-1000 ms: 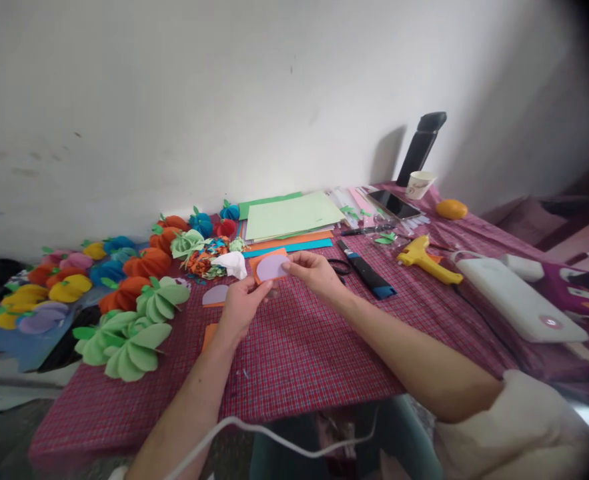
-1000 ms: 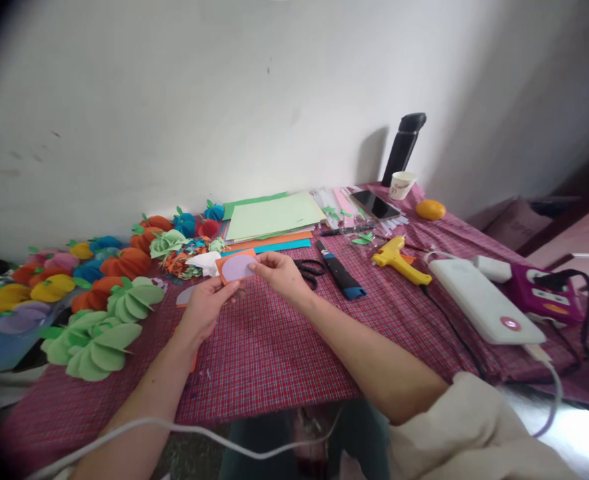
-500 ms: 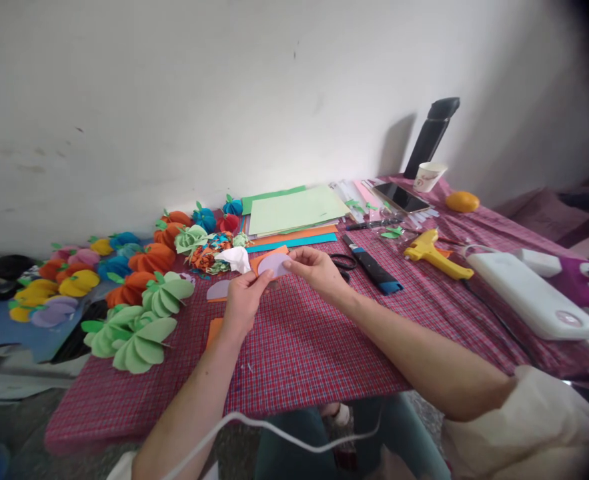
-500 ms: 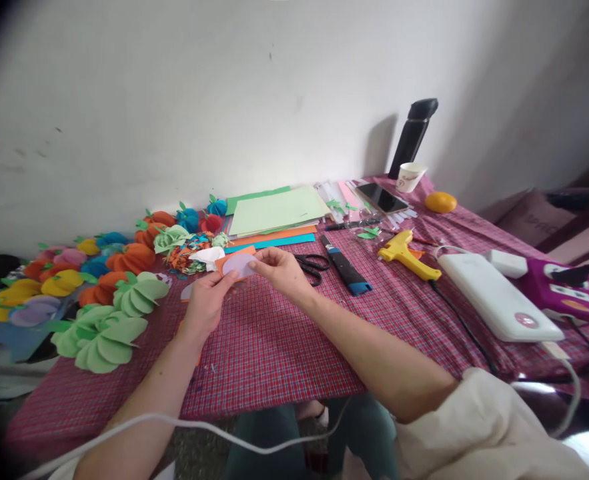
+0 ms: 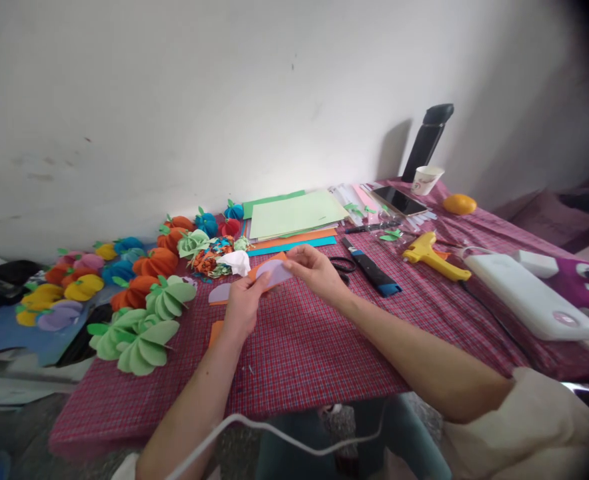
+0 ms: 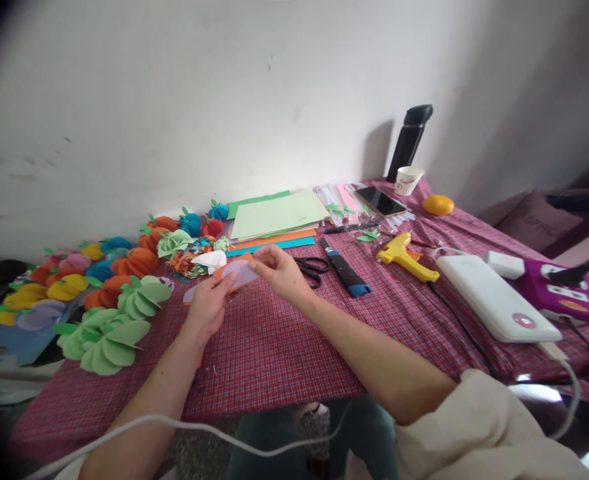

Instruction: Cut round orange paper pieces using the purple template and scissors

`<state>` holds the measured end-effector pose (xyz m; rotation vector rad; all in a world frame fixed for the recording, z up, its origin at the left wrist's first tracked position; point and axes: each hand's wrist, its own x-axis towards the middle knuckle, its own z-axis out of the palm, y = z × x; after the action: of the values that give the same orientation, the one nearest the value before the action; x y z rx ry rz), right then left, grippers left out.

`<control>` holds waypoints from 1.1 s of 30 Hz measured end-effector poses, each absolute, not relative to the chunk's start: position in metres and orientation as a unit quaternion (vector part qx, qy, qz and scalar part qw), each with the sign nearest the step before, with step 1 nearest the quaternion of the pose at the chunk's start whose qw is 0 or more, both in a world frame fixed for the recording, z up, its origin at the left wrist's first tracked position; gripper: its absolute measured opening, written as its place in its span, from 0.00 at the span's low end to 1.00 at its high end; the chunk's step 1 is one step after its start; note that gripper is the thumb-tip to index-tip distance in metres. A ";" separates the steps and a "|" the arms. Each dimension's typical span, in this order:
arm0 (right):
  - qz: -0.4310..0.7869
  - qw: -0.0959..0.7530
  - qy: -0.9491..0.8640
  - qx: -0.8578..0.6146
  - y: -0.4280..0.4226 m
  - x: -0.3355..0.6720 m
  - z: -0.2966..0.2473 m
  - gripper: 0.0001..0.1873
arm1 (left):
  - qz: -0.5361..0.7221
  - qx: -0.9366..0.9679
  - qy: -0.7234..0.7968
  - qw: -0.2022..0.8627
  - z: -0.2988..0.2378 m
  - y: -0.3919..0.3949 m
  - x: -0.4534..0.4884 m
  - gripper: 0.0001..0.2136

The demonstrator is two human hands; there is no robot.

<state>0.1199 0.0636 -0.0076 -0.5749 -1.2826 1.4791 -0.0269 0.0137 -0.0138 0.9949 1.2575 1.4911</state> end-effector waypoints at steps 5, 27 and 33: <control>0.572 0.530 -0.570 -0.258 0.063 0.127 0.002 0.09 | 0.607 0.395 0.522 0.450 -0.015 0.015 -0.030 0.18; 0.525 0.456 -0.664 -0.274 0.068 0.128 -0.007 0.08 | 0.566 0.460 0.550 0.407 -0.020 0.014 -0.029 0.19; 0.498 0.443 -0.686 -0.291 0.072 0.130 -0.012 0.09 | 0.564 0.458 0.540 0.425 -0.020 0.015 -0.029 0.18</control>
<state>0.1300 0.0717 -0.0120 -0.7215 -1.7019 1.2351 -0.0292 0.0151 -0.0198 1.1446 1.3498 1.4099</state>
